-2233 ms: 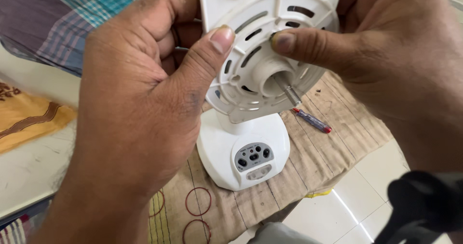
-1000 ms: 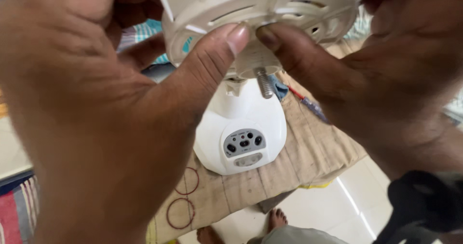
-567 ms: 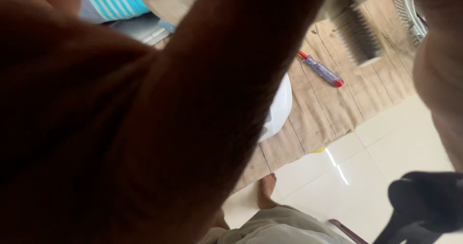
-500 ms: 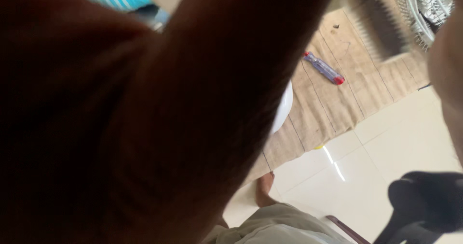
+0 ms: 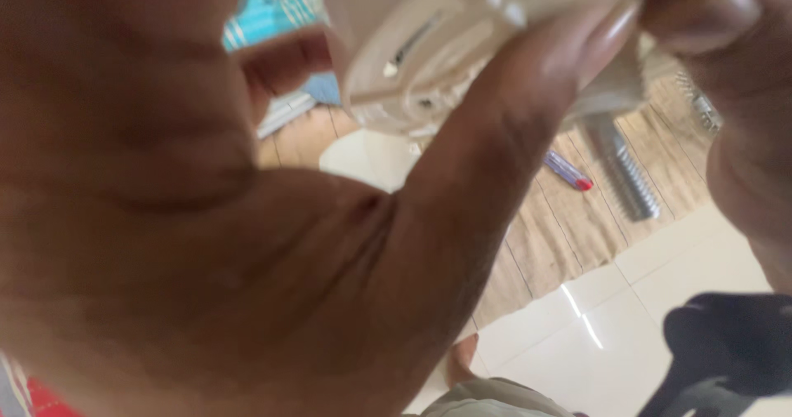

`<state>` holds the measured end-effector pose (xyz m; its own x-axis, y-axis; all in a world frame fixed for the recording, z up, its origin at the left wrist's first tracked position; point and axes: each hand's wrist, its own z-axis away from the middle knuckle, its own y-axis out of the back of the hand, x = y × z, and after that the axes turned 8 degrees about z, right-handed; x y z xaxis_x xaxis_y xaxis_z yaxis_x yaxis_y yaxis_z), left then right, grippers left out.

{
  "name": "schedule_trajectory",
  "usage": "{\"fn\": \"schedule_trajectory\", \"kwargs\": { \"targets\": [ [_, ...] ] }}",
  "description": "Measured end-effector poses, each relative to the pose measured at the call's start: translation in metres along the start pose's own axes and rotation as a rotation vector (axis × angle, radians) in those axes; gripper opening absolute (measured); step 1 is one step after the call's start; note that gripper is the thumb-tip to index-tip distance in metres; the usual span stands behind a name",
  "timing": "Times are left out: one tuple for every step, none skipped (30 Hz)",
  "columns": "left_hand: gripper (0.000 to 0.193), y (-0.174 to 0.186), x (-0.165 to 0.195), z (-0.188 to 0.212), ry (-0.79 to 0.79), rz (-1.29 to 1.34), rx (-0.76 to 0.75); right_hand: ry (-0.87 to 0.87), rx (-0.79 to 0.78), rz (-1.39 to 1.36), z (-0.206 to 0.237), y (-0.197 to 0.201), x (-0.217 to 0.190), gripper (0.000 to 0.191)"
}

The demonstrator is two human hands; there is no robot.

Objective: The person services a white table fan, using a screwdriver to unscrew and remove the rear motor housing and grille components, then repositions the front grille on the fan base and tightens screws to reassemble it.

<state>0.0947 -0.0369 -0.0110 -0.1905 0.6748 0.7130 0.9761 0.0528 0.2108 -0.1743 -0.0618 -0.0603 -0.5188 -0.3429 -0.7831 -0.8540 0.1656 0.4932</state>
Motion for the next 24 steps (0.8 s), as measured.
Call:
{"fn": "schedule_trajectory", "kwargs": {
  "targets": [
    [0.041,-0.002,-0.001,0.001,0.001,0.004,-0.002,-0.01,-0.008,-0.003,-0.002,0.0,-0.001,0.046],
    [0.042,-0.002,-0.002,0.001,0.0,0.0,-0.002,-0.016,-0.011,-0.004,-0.004,0.001,-0.002,0.047],
    [0.042,-0.001,-0.003,-0.001,0.001,-0.001,0.0,-0.019,-0.017,-0.001,-0.009,0.002,-0.003,0.047],
    [0.043,-0.001,-0.004,-0.002,0.001,-0.004,0.006,-0.019,-0.022,-0.005,-0.013,0.002,-0.004,0.047],
    [0.043,-0.002,-0.005,-0.003,0.003,-0.005,0.009,-0.017,-0.022,-0.005,-0.015,0.002,-0.006,0.047],
    [0.044,-0.003,-0.005,-0.004,0.003,-0.003,0.014,-0.016,-0.026,-0.004,-0.017,0.001,-0.007,0.048],
    [0.044,-0.004,-0.006,-0.005,0.006,-0.006,0.02,-0.02,-0.033,-0.006,-0.02,0.0,-0.01,0.048],
    [0.045,-0.005,-0.006,-0.006,0.006,-0.005,0.022,-0.019,-0.039,-0.002,-0.022,0.0,-0.013,0.048],
    [0.045,-0.006,-0.007,-0.008,0.006,-0.007,0.024,-0.017,-0.048,0.007,-0.025,-0.001,-0.017,0.049],
    [0.046,-0.006,-0.006,-0.008,0.005,-0.004,0.025,-0.014,-0.056,0.017,-0.026,-0.002,-0.023,0.049],
    [0.046,-0.007,-0.006,-0.009,0.009,-0.006,0.026,-0.005,-0.063,0.032,-0.028,-0.003,-0.029,0.049],
    [0.047,-0.007,-0.005,-0.01,0.012,-0.008,0.029,0.024,-0.064,0.06,-0.03,-0.004,-0.036,0.05],
    [0.047,-0.008,-0.005,-0.012,0.017,-0.011,0.031,0.065,-0.056,0.099,-0.029,-0.005,-0.043,0.05],
    [0.048,-0.008,-0.004,-0.011,0.017,-0.014,0.037,0.12,-0.049,0.142,-0.027,-0.002,-0.049,0.05],
    [0.048,-0.007,0.001,-0.015,0.026,-0.013,0.049,0.175,-0.04,0.185,-0.028,-0.002,-0.064,0.05],
    [0.049,-0.014,0.002,-0.012,0.039,-0.014,0.058,0.202,-0.048,0.234,-0.025,-0.002,-0.065,0.049],
    [0.049,-0.016,0.003,-0.017,0.048,-0.023,0.069,0.233,-0.035,0.27,-0.029,-0.006,-0.072,0.048],
    [0.05,-0.018,0.003,-0.02,0.057,-0.031,0.081,0.264,-0.022,0.306,-0.03,-0.007,-0.075,0.047],
    [0.049,-0.019,0.003,-0.022,0.079,-0.026,0.094,0.302,0.017,0.328,-0.029,-0.011,-0.076,0.048],
    [0.049,-0.019,0.005,-0.024,0.101,-0.014,0.099,0.334,0.05,0.324,-0.028,-0.013,-0.078,0.048],
    [0.048,-0.02,0.006,-0.025,0.123,-0.003,0.103,0.366,0.084,0.321,-0.025,-0.014,-0.078,0.049],
    [0.046,-0.02,0.007,-0.025,0.15,0.011,0.103,0.393,0.108,0.289,-0.023,-0.016,-0.077,0.051],
    [0.045,-0.021,0.007,-0.025,0.14,0.01,0.097,0.388,0.114,0.282,-0.021,-0.015,-0.076,0.052],
    [0.044,-0.021,0.007,-0.024,0.13,0.01,0.092,0.382,0.12,0.276,-0.019,-0.014,-0.074,0.053]
  ]
}}
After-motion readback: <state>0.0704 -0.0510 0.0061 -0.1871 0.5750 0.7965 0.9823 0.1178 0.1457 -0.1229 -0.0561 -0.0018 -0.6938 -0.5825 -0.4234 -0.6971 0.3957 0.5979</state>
